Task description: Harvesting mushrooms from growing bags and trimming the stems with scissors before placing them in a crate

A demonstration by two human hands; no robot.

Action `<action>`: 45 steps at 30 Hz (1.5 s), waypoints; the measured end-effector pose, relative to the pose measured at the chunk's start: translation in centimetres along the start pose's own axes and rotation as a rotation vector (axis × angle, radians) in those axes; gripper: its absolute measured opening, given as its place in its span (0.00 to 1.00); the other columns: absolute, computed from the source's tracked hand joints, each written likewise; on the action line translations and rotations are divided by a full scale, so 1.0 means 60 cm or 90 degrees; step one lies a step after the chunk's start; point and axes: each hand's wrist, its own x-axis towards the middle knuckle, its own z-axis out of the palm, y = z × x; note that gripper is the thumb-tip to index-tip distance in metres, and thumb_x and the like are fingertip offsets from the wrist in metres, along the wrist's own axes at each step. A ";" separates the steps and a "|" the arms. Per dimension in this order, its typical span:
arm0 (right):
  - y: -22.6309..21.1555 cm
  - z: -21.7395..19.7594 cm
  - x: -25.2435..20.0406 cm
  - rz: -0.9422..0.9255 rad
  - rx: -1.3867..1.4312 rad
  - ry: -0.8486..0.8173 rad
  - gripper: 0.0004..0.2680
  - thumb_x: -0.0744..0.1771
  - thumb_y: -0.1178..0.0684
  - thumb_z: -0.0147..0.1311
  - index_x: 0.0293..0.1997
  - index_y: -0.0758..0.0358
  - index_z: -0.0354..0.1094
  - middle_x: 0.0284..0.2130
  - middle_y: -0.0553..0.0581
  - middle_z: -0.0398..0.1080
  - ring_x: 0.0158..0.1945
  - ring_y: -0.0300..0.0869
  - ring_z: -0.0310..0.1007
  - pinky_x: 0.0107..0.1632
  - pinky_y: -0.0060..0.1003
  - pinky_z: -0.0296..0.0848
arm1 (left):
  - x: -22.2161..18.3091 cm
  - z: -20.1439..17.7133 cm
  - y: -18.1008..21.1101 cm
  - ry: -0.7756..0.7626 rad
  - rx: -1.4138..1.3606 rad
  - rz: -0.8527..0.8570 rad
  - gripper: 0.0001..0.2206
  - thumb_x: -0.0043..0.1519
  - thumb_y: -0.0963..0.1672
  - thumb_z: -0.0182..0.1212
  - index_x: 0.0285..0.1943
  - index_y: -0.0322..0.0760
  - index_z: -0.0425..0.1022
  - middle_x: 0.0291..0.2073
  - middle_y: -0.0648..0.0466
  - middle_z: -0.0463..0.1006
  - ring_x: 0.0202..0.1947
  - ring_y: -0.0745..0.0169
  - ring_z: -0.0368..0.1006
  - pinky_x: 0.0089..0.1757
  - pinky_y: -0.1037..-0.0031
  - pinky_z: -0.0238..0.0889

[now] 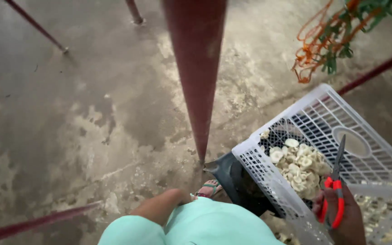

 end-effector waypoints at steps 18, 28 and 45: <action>-0.003 -0.043 -0.022 -0.117 0.228 0.247 0.19 0.69 0.63 0.52 0.68 0.51 0.59 0.33 0.49 0.62 0.29 0.38 0.67 0.31 0.32 0.71 | -0.378 -0.070 0.843 0.477 0.805 0.917 0.07 0.60 0.46 0.58 0.40 0.50 0.83 0.38 0.53 0.84 0.39 0.41 0.82 0.32 0.53 0.76; 0.078 -0.066 -0.010 -0.074 0.288 0.322 0.20 0.69 0.58 0.55 0.69 0.50 0.57 0.28 0.62 0.73 0.22 0.48 0.77 0.24 0.38 0.80 | -0.215 0.011 0.853 0.334 1.205 0.721 0.12 0.63 0.52 0.56 0.54 0.58 0.76 0.55 0.63 0.72 0.59 0.39 0.59 0.44 0.29 0.56; 0.071 -0.054 0.031 -0.015 0.247 0.150 0.21 0.67 0.62 0.56 0.69 0.56 0.59 0.28 0.61 0.72 0.21 0.47 0.76 0.23 0.37 0.79 | -0.127 -0.010 0.870 0.173 1.182 0.478 0.23 0.64 0.47 0.60 0.70 0.54 0.67 0.72 0.47 0.58 0.68 0.17 0.47 0.47 0.09 0.45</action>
